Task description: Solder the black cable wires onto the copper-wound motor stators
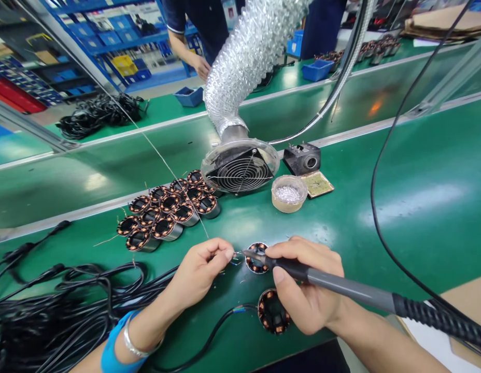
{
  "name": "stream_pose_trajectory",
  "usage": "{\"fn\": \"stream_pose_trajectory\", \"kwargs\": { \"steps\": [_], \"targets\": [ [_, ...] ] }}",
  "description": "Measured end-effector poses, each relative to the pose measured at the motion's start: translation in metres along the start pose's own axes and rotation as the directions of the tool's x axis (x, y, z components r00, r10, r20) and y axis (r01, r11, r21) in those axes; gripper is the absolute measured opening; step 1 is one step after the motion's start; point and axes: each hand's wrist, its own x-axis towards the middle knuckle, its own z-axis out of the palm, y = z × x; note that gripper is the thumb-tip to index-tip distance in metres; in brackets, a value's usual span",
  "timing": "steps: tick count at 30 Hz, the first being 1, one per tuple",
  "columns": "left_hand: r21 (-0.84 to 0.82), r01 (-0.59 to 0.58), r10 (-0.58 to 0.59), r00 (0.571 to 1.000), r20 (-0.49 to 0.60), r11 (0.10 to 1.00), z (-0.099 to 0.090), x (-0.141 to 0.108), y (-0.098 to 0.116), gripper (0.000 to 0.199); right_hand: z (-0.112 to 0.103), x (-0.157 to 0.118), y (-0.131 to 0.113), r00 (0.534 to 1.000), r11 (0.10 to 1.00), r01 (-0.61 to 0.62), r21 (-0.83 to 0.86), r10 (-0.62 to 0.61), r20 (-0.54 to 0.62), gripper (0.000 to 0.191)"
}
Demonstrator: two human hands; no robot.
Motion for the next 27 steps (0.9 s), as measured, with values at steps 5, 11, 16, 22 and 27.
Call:
{"fn": "stream_pose_trajectory", "kwargs": {
  "steps": [5,11,16,22,27],
  "targets": [
    [-0.002,0.004,-0.004,1.0,0.003,1.0,0.0,-0.001,0.001,0.022,0.004,0.002,-0.004,1.0,1.0,0.025,0.015,-0.025,0.005,0.018],
    [0.014,-0.005,0.005,1.0,-0.004,1.0,-0.001,0.0,0.001,0.022,0.006,0.0,-0.005,1.0,1.0,0.03,0.009,-0.029,-0.009,0.021],
    [0.034,-0.012,0.012,1.0,0.002,0.999,-0.001,-0.001,0.003,0.02,0.005,0.001,-0.006,0.999,0.999,0.039,-0.008,-0.039,-0.006,0.021],
    [0.043,0.001,-0.001,1.0,0.009,0.999,-0.001,-0.001,0.003,0.021,0.007,0.001,-0.01,0.997,0.996,0.072,-0.052,-0.07,0.04,0.023],
    [0.033,-0.001,0.001,1.0,0.014,0.999,0.0,-0.001,0.002,0.021,0.007,-0.003,-0.01,0.979,0.981,0.187,-0.056,-0.181,0.097,0.03]
  ]
}}
